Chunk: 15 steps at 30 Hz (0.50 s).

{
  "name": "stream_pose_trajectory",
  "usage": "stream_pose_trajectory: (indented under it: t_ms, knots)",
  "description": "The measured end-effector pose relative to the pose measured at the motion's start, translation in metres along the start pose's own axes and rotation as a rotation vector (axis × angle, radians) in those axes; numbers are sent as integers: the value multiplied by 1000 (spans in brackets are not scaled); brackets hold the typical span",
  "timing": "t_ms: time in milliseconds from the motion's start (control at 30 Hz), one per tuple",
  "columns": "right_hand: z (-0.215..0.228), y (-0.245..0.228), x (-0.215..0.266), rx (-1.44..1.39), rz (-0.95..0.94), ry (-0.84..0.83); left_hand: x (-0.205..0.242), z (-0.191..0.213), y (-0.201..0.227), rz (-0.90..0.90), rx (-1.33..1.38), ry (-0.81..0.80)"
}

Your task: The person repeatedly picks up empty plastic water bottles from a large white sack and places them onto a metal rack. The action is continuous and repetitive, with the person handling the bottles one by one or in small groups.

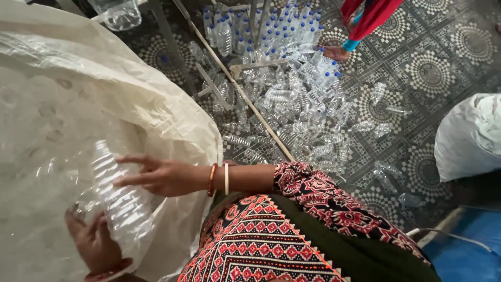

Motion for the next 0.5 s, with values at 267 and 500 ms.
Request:
stream_pose_trajectory:
  t_ms: [267, 500]
  knots:
    - [15, 17, 13, -1006, -349, -308, 3, -53, 51, -122, -219, -85]
    - [33, 0, 16, -768, -587, -366, -1, -58, 72, -251, -226, 26]
Point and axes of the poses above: each hand's wrist, its own x-axis away from the middle knuckle, its own z-axis out of the back of the hand, y = z × x, the point moved 6 cm from there along -x, towards the middle knuckle, and after that the axes turned 11 degrees about -z, right-handed, at the moved point
